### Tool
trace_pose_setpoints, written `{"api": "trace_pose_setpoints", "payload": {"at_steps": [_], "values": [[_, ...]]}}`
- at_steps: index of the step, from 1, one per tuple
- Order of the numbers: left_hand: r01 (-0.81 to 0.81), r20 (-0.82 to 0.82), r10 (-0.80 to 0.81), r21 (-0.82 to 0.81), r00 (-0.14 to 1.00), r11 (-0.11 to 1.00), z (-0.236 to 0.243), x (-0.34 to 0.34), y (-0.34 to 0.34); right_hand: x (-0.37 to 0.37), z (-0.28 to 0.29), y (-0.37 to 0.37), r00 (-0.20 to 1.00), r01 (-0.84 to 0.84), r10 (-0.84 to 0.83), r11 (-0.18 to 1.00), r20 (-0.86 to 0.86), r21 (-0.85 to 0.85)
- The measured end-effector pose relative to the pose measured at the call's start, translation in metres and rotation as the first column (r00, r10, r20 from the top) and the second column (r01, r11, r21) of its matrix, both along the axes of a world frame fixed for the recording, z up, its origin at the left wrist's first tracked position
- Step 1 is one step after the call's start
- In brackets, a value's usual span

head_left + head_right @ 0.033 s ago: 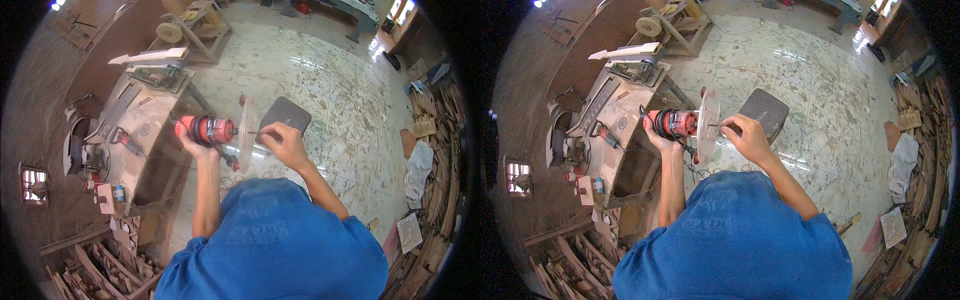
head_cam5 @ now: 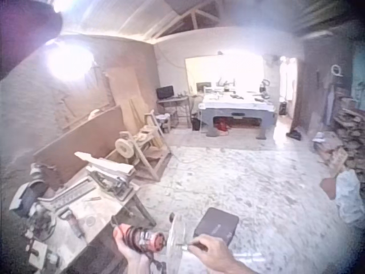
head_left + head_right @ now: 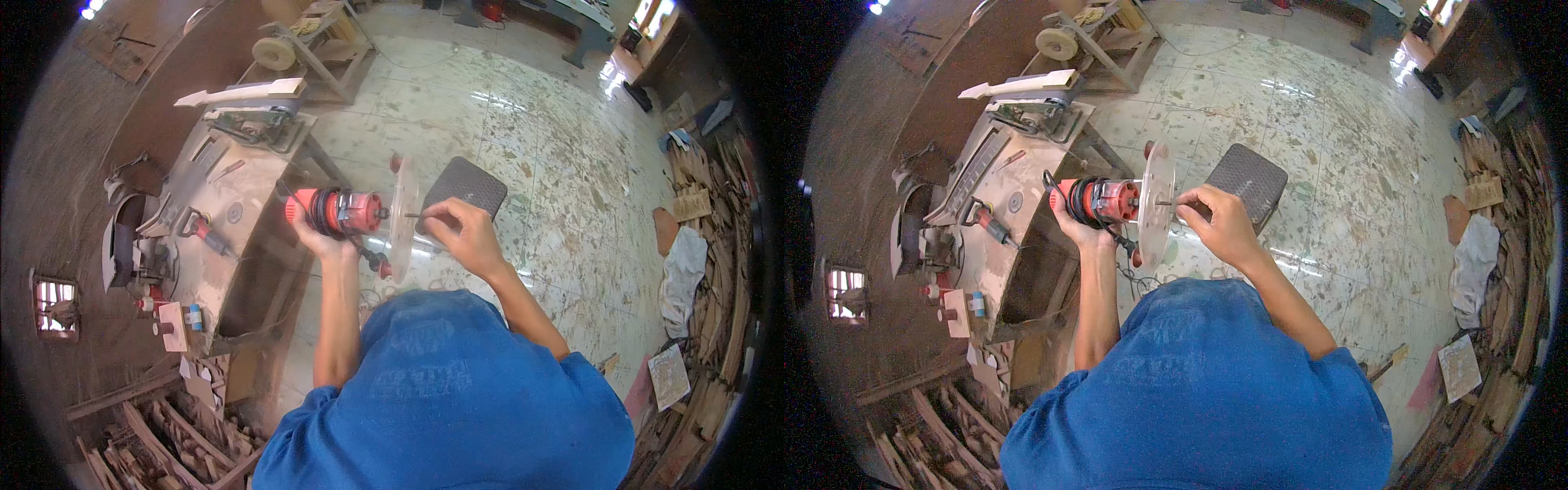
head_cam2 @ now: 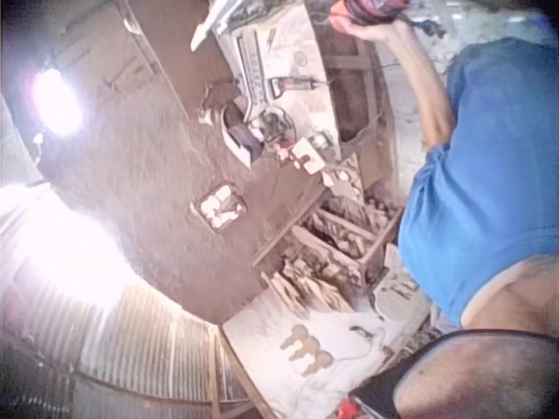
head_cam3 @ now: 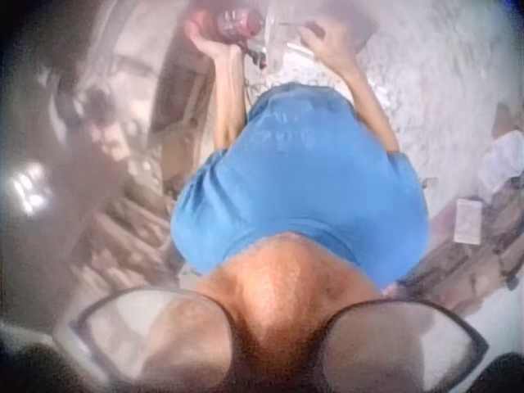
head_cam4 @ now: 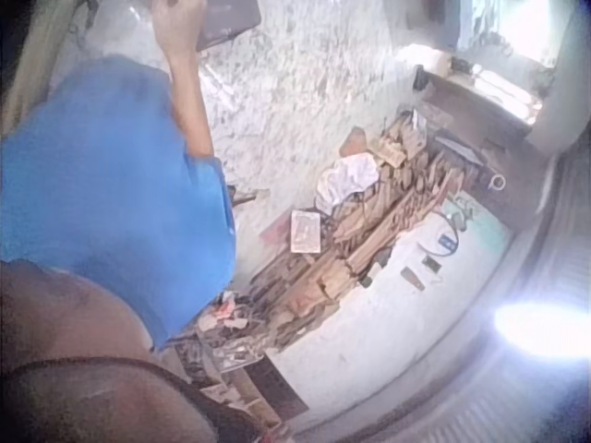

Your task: The person sands the neck of a guitar using a stationary belt sander and a handheld power router.

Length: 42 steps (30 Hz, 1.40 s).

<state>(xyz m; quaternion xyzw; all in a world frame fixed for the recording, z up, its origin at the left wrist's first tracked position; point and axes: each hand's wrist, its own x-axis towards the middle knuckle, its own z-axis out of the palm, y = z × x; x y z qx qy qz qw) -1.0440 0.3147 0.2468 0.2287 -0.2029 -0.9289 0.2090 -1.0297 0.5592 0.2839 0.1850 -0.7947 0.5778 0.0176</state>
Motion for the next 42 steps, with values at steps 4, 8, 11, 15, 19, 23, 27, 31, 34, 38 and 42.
{"api": "trace_pose_setpoints", "payload": {"at_steps": [4,8,11,15,19,23,27,31,34,38,42], "values": [[0.047,-0.013,-0.047,0.027,0.999,0.999,0.005,-0.004,0.003,0.007,0.001,-0.006,0.998,0.058,-0.058,0.998,-0.022,0.002],[0.064,-0.015,-0.066,-0.098,0.998,0.993,-0.01,-0.015,0.0,0.009,-0.007,-0.008,0.992,0.126,-0.125,0.992,0.013,-0.028],[0.093,-0.013,-0.095,-0.13,0.995,0.987,-0.012,-0.011,0.001,0.012,-0.017,-0.01,0.986,0.159,-0.157,0.987,-0.049,0.023],[0.205,-0.041,-0.209,-0.086,0.977,0.975,-0.004,-0.003,0.006,0.019,-0.008,-0.011,0.985,0.155,-0.152,0.988,-0.085,0.022],[0.169,0.015,-0.168,-0.079,0.986,0.982,-0.003,-0.003,0.0,0.011,-0.02,-0.017,0.976,0.175,-0.164,0.983,-0.145,0.06],[0.154,0.001,-0.154,-0.072,0.988,0.985,-0.014,-0.017,0.005,0.008,-0.029,-0.014,0.977,0.21,-0.209,0.978,-0.032,0.018],[0.102,-0.059,-0.108,-0.099,0.992,0.99,-0.022,-0.02,-0.014,0.009,-0.025,-0.028,0.977,0.209,-0.208,0.978,0.049,-0.024],[0.043,-0.054,-0.049,-0.095,0.997,0.995,-0.016,-0.017,-0.022,0.005,-0.015,-0.037,0.982,0.149,-0.147,0.989,0.122,-0.009],[0.042,-0.07,-0.047,-0.081,0.996,0.996,-0.016,-0.02,-0.025,-0.001,-0.017,-0.037,0.981,0.123,-0.117,0.992,0.155,-0.034],[0.021,-0.063,-0.029,-0.121,0.998,0.992,-0.008,-0.02,-0.025,-0.011,-0.02,-0.042,0.961,0.226,-0.188,0.956,0.203,-0.187],[0.051,-0.104,-0.062,-0.112,0.993,0.992,-0.001,-0.018,-0.028,-0.014,-0.01,-0.044,0.966,0.233,-0.23,0.972,0.119,-0.013]]}}
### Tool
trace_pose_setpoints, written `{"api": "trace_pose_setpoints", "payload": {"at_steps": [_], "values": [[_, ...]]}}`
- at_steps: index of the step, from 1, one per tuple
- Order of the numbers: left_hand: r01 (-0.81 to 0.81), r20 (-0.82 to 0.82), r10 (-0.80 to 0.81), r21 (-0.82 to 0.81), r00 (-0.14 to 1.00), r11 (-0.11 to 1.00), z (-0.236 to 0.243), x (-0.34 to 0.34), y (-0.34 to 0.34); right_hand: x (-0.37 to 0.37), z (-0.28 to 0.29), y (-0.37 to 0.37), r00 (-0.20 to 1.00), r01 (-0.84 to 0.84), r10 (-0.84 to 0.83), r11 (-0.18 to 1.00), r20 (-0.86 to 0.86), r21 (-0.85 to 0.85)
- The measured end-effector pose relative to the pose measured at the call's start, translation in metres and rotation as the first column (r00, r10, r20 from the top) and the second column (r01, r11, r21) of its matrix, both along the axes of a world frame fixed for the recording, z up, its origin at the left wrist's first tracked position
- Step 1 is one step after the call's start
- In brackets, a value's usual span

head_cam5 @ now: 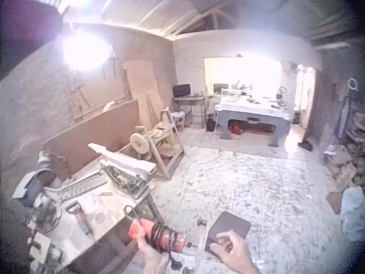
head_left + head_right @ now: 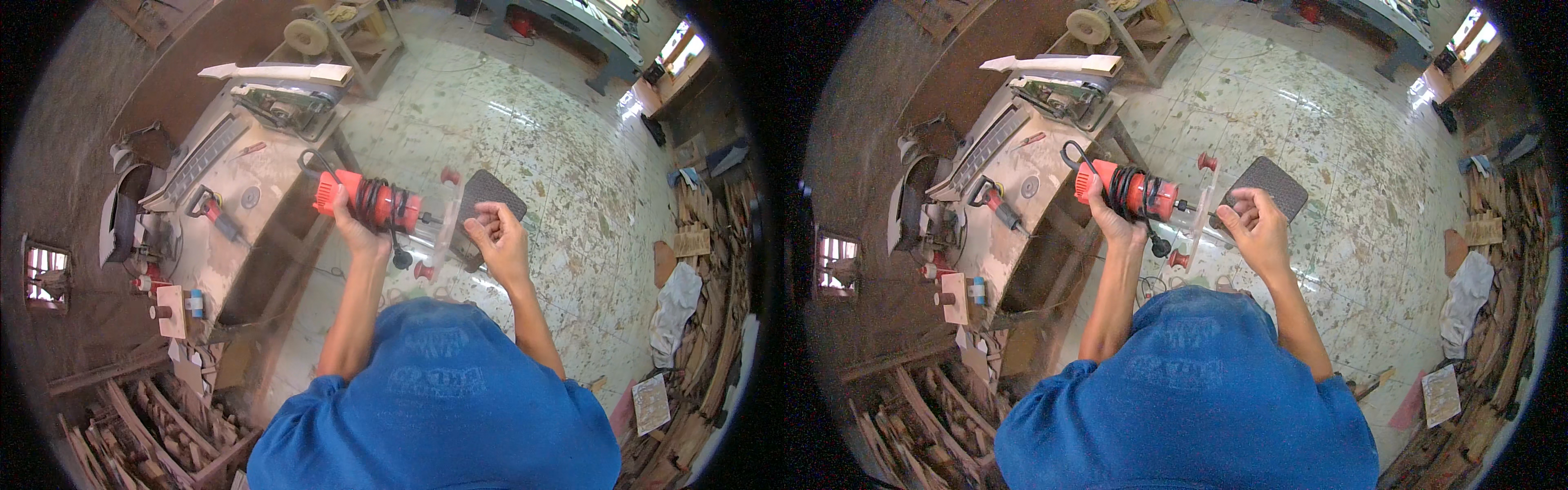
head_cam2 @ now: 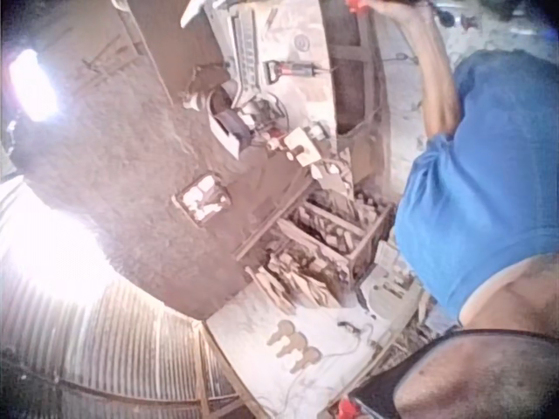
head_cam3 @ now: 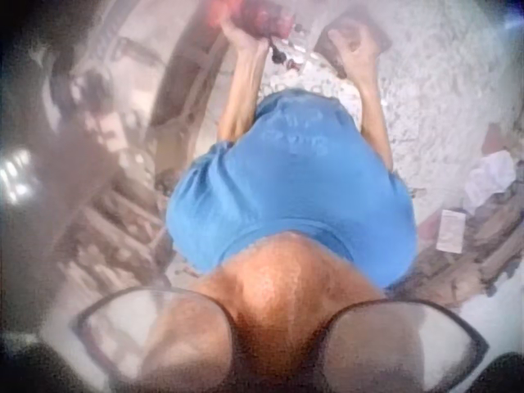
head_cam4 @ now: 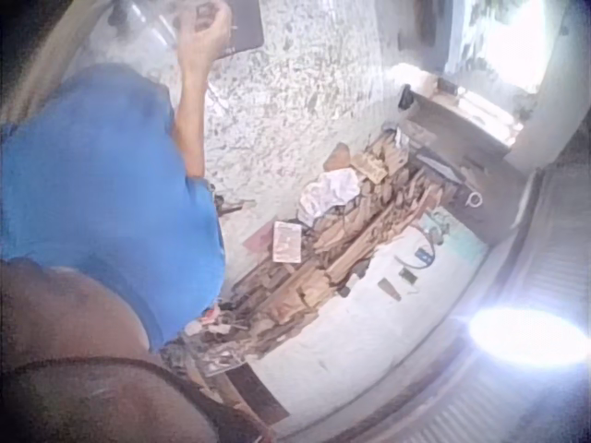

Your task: The person sands the neck of a guitar using a stationary belt sander and a handheld power router.

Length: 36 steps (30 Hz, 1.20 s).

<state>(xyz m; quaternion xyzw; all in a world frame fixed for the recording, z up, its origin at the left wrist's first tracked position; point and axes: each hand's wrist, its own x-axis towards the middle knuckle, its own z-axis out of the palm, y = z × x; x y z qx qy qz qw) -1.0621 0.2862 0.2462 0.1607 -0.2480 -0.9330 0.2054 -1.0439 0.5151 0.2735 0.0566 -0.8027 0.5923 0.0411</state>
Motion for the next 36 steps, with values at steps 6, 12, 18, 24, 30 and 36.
{"api": "trace_pose_setpoints", "payload": {"at_steps": [6,12,18,24,30,36], "values": [[-0.119,0.024,0.125,-0.161,0.992,0.98,0.014,-0.001,-0.004,0.018,0.018,-0.05,0.956,-0.258,0.272,0.957,-0.107,0.132],[-0.253,-0.009,0.268,-0.361,0.963,0.898,0.015,0.003,-0.008,0.003,0.001,-0.095,0.897,-0.145,0.314,0.873,-0.31,0.465],[-0.351,-0.109,0.345,-0.504,0.932,0.789,0.012,0.012,-0.02,0.009,0.005,-0.102,0.935,-0.09,0.208,0.921,-0.286,0.378],[-0.041,-0.074,-0.007,-0.631,0.997,0.775,0.018,0.035,-0.061,-0.054,0.061,-0.052,0.971,-0.19,0.228,0.914,-0.069,0.358],[0.271,-0.147,-0.307,-0.222,0.94,0.937,0.047,0.029,-0.034,-0.147,-0.07,-0.018,0.859,-0.51,0.494,0.798,0.137,0.32],[0.134,-0.13,-0.144,-0.085,0.981,0.987,0.037,0.008,-0.049,-0.017,-0.106,-0.063,0.387,-0.898,0.751,0.439,0.535,0.032]]}}
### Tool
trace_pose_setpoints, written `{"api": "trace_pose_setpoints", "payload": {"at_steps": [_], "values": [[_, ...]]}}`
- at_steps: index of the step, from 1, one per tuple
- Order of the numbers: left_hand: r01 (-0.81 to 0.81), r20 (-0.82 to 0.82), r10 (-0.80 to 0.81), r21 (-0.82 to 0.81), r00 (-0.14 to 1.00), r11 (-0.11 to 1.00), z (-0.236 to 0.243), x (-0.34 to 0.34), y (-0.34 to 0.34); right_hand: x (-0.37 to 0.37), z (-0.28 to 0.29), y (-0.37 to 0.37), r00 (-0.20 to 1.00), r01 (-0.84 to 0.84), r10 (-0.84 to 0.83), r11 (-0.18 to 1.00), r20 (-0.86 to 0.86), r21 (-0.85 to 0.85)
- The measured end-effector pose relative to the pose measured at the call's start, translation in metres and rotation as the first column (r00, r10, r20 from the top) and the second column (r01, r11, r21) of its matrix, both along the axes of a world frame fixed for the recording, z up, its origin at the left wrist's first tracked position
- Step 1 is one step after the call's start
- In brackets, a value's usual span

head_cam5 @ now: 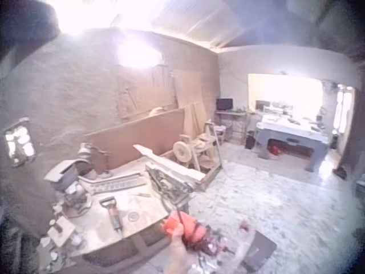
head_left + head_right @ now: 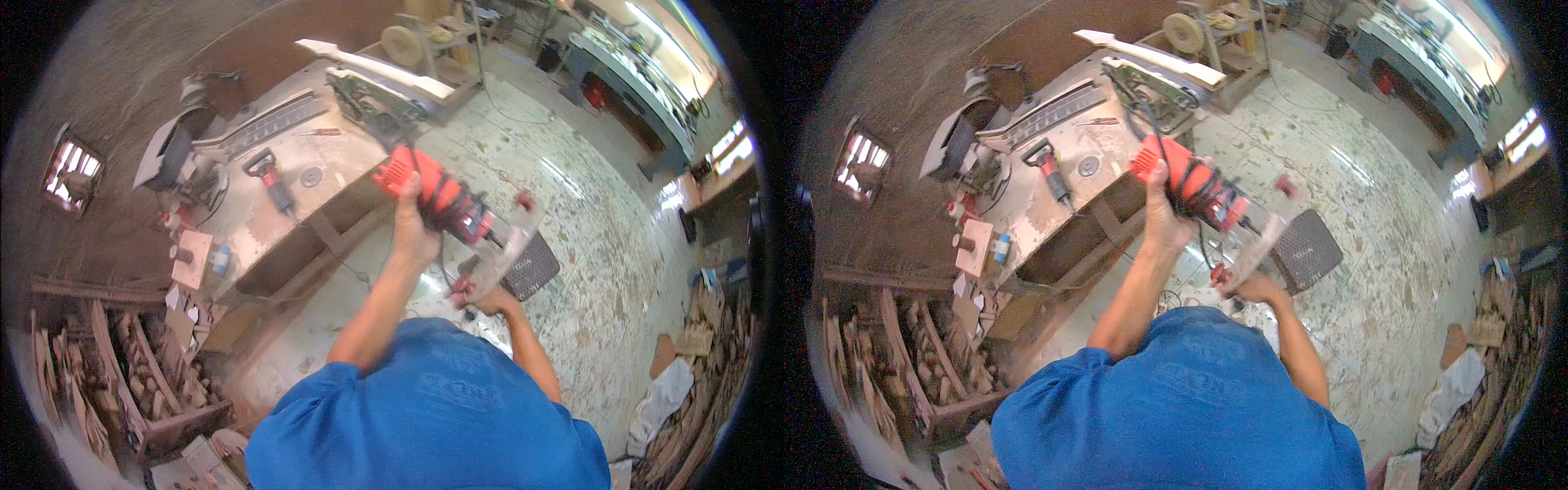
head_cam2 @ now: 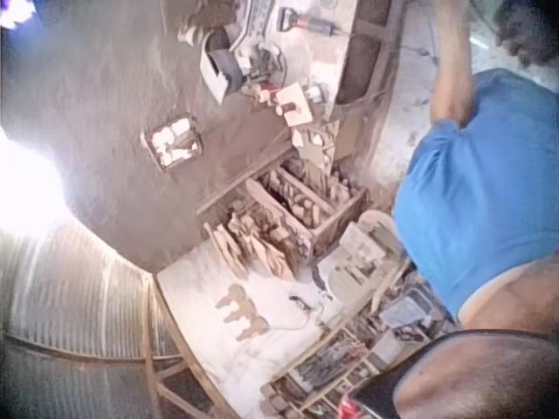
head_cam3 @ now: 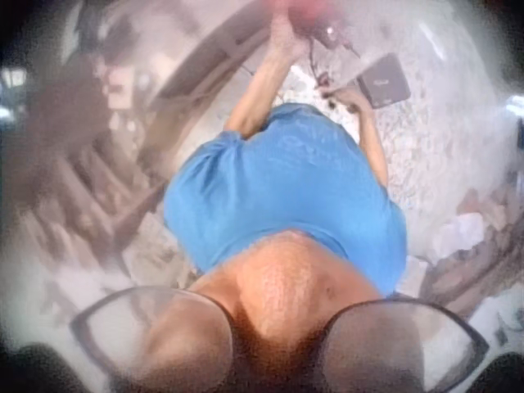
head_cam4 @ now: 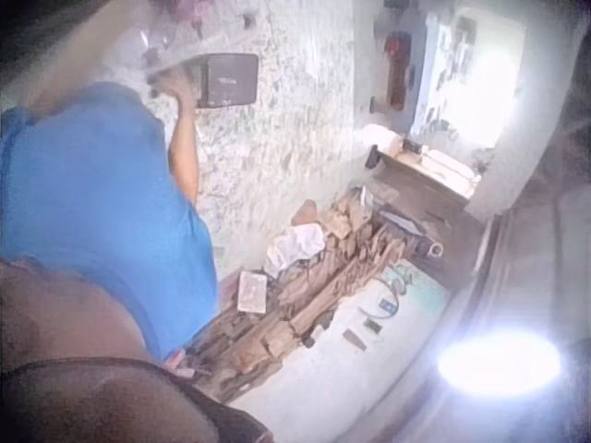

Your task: The person sands the neck of a guitar using a stationary belt sander and a handheld power router.

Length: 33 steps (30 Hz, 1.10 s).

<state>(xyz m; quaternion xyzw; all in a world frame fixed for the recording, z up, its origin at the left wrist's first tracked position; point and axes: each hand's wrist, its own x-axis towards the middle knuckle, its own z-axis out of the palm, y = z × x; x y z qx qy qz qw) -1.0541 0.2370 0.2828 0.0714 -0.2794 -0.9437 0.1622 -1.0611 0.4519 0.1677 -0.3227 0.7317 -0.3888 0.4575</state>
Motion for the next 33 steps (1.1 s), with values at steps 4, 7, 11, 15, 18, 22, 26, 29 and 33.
{"api": "trace_pose_setpoints", "payload": {"at_steps": [4,7,11,15,18,22,26,29,33], "values": [[-0.135,-0.028,0.132,-0.118,0.991,0.984,-0.027,-0.014,-0.021,0.054,0.04,-0.035,0.978,0.128,-0.092,0.973,0.185,-0.194],[-0.196,-0.023,0.195,-0.18,0.981,0.964,-0.027,-0.011,-0.032,0.045,0.106,-0.036,0.991,-0.124,0.13,0.975,0.02,-0.183],[-0.151,-0.021,0.15,-0.247,0.988,0.957,-0.033,-0.006,-0.057,0.027,0.153,-0.001,0.981,0.106,-0.166,0.896,-0.104,-0.431],[0.027,-0.026,-0.034,-0.251,0.999,0.968,-0.016,0.01,-0.056,-0.048,0.168,0.05,0.516,0.711,-0.778,0.622,-0.358,-0.328],[0.125,-0.048,-0.134,-0.158,0.99,0.98,-0.001,0.021,-0.046,-0.101,0.111,0.054,0.283,0.689,-0.756,0.588,-0.59,-0.423],[0.153,-0.093,-0.151,0.009,0.984,0.988,0.01,0.017,-0.04,-0.111,-0.035,0.048,0.455,0.545,-0.517,0.805,-0.725,-0.233],[-0.077,-0.08,0.077,-0.002,0.994,0.997,0.014,0.023,-0.063,-0.028,-0.049,-0.031,0.883,0.052,-0.004,0.995,-0.469,0.09],[-0.196,-0.075,0.186,-0.157,0.98,0.968,-0.014,0.018,-0.096,0.017,-0.043,-0.061,0.942,-0.205,0.233,0.97,-0.241,0.133],[-0.52,-0.116,0.507,-0.224,0.854,0.824,-0.034,-0.005,-0.113,0.017,-0.042,-0.064,0.919,-0.26,0.29,0.955,-0.267,0.144]]}}
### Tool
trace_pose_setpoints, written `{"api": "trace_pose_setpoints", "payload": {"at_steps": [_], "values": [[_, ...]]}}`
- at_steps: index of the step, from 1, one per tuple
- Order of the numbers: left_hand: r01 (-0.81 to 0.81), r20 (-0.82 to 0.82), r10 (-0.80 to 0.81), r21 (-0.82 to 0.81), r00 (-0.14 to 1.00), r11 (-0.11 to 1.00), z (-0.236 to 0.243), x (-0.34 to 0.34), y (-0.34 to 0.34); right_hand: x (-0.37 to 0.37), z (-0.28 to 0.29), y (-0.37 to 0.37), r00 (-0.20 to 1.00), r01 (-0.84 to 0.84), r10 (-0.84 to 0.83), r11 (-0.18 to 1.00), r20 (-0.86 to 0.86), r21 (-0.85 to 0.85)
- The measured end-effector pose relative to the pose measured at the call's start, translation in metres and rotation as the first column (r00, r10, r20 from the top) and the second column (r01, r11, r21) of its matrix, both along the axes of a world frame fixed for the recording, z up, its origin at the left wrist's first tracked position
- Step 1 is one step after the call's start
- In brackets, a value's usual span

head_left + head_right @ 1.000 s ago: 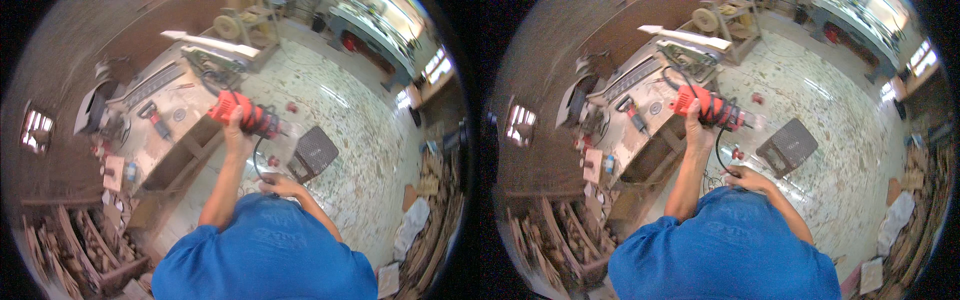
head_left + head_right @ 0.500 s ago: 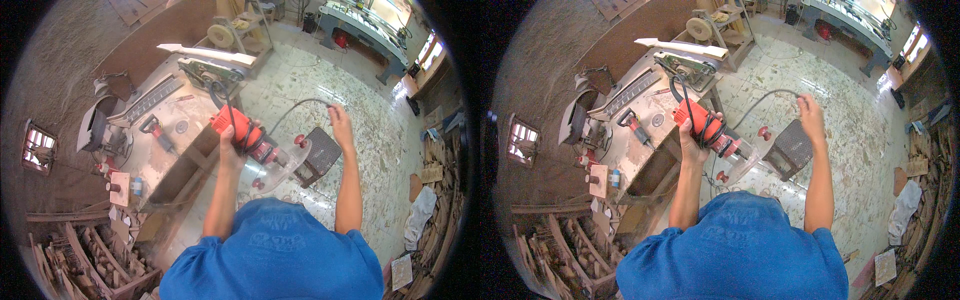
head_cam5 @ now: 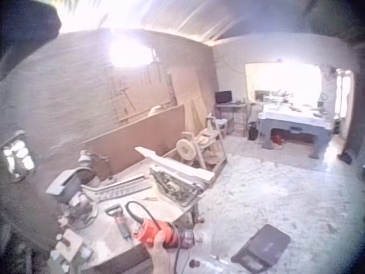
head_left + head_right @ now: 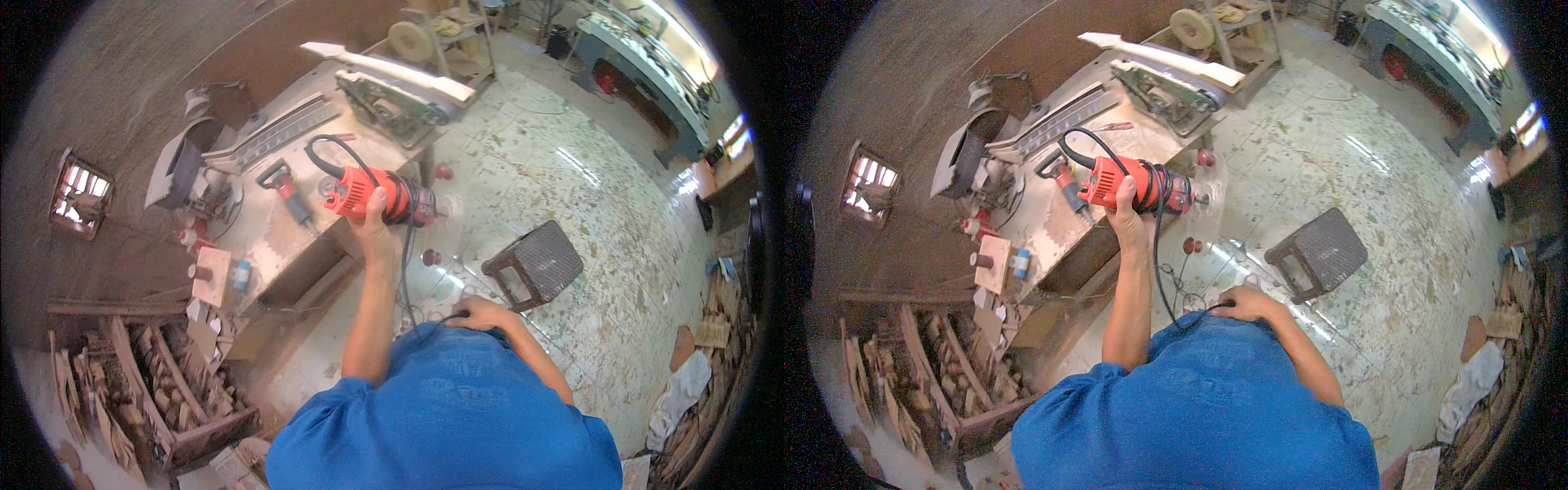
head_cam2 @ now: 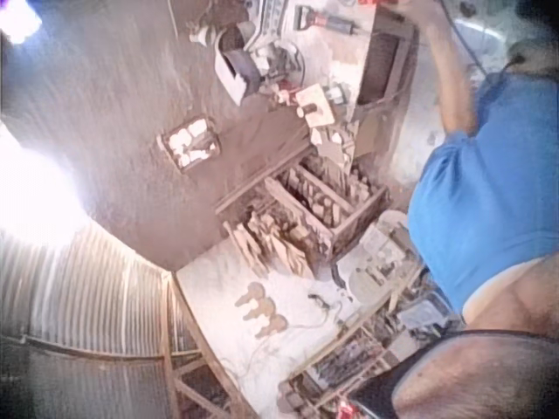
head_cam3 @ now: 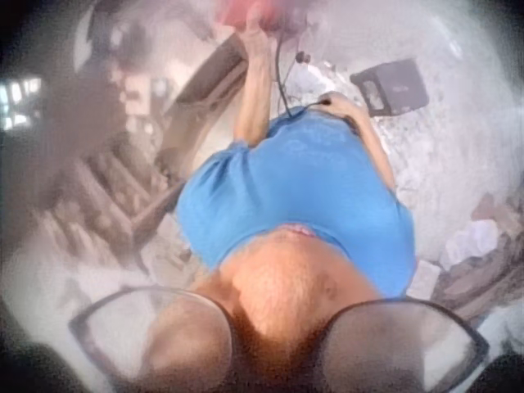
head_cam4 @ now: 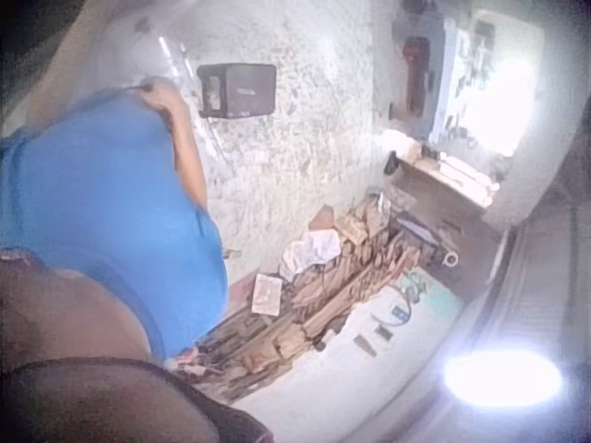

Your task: The person sands the neck of a guitar using a stationary belt sander and a handheld power router.

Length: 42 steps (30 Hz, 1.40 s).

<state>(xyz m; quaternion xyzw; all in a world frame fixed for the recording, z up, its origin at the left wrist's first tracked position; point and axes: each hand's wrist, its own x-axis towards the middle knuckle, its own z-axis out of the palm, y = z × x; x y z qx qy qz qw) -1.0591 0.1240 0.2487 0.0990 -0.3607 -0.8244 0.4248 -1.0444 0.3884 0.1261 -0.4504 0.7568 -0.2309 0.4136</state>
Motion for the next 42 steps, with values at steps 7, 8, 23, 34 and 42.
{"api": "trace_pose_setpoints", "payload": {"at_steps": [7,8,23,34,42], "values": [[-0.382,0.098,0.49,-0.502,0.866,0.776,0.04,-0.031,-0.065,-0.069,0.01,-0.015,0.875,0.446,-0.365,0.864,0.318,-0.235],[-0.394,0.144,0.534,-0.524,0.833,0.755,0.037,-0.042,-0.082,-0.083,0.009,-0.02,0.869,0.484,-0.418,0.828,0.264,-0.282],[-0.042,0.523,-0.119,0.285,0.844,0.957,-0.091,-0.104,-0.225,-0.262,-0.061,-0.1,0.353,0.863,-0.691,0.501,0.631,0.065],[-0.257,0.508,-0.058,0.527,0.86,0.81,-0.163,-0.209,-0.322,-0.267,-0.061,-0.174,0.949,0.167,-0.182,0.983,0.259,0.08],[-0.642,0.69,0.258,0.38,0.676,0.666,-0.217,-0.248,-0.388,-0.274,-0.128,-0.106,0.879,0.372,-0.399,0.916,0.261,0.15]]}}
